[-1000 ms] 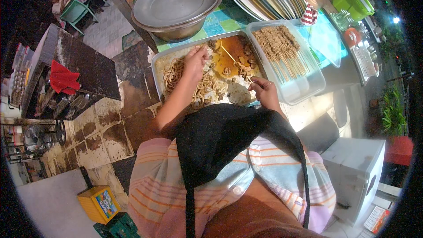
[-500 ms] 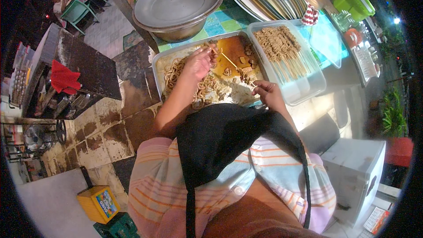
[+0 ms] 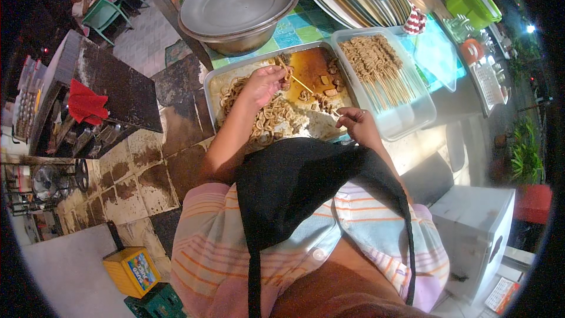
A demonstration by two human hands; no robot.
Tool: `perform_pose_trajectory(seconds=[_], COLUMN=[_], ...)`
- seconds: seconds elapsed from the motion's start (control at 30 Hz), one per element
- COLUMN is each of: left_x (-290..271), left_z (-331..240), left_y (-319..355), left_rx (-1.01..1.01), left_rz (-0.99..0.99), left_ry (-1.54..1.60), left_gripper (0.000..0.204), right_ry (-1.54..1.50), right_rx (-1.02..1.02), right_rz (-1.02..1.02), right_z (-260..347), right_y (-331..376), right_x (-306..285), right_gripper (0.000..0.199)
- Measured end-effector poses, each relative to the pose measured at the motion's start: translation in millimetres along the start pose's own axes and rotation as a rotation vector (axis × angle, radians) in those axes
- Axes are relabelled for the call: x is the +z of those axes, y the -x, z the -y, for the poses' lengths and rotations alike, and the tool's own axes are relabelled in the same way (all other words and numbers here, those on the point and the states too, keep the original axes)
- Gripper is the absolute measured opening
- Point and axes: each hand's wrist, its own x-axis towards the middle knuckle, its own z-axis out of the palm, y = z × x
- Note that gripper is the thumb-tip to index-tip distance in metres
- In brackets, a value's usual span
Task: The person skewers pieces of cooked food from a tray onto wooden sticks, handling each piece by hand and placing the completed skewers on a separate pile.
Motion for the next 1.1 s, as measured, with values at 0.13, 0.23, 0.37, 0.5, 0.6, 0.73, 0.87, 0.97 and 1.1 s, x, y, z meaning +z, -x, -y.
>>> perform_pose_trajectory(seconds=[0.13, 0.23, 0.37, 0.5, 0.6, 0.73, 0.87, 0.97, 1.1], left_x=[-0.6, -4.1, -9.1, -8.3, -5.6, -1.3, 4.9, 3.6, -4.5], left_z=[2.1, 8.6, 14.6, 15.4, 15.9, 3.7, -12.1, -27.6, -38.7], left_y=[0.2, -2.7, -6.3, -6.9, -4.9, -3.4, -2.1, -4.3, -6.5], left_rx=[-0.001, 0.033, 0.052, -0.001, 0.021, 0.029, 0.257, 0.35, 0.218], left_rz=[-0.006, -0.025, -0.059, -0.046, -0.051, -0.044, -0.11, 0.138, 0.303], left_ry=[-0.015, -0.033, -0.065, -0.139, -0.13, -0.146, -0.309, -0.717, -0.757], left_gripper=[0.007, 0.007, 0.006, 0.008, 0.009, 0.015, 0.029, 0.027, 0.027], right_ry=[0.054, 0.086, 0.089, 0.142, 0.122, 0.061, 0.026, 0.007, 0.045], right_rx=[-0.01, -0.051, -0.04, -0.099, -0.078, -0.033, -0.043, -0.031, -0.055], right_rz=[0.012, 0.014, -0.016, -0.039, -0.029, -0.015, 0.003, 0.026, 0.029], right_z=[-2.2, -8.5, -9.5, -15.2, -2.9, -7.0, -3.4, -2.3, -3.6], right_y=[-0.7, -2.6, -2.0, -4.0, -0.6, -3.3, -0.4, 0.4, -0.3], right_x=[-1.0, -0.3, 1.4, 1.7, 4.3, 2.8, 0.9, 1.0, -0.5], right_gripper=[0.02, 0.021, 0.02, 0.02, 0.019, 0.019, 0.019, 0.019, 0.019])
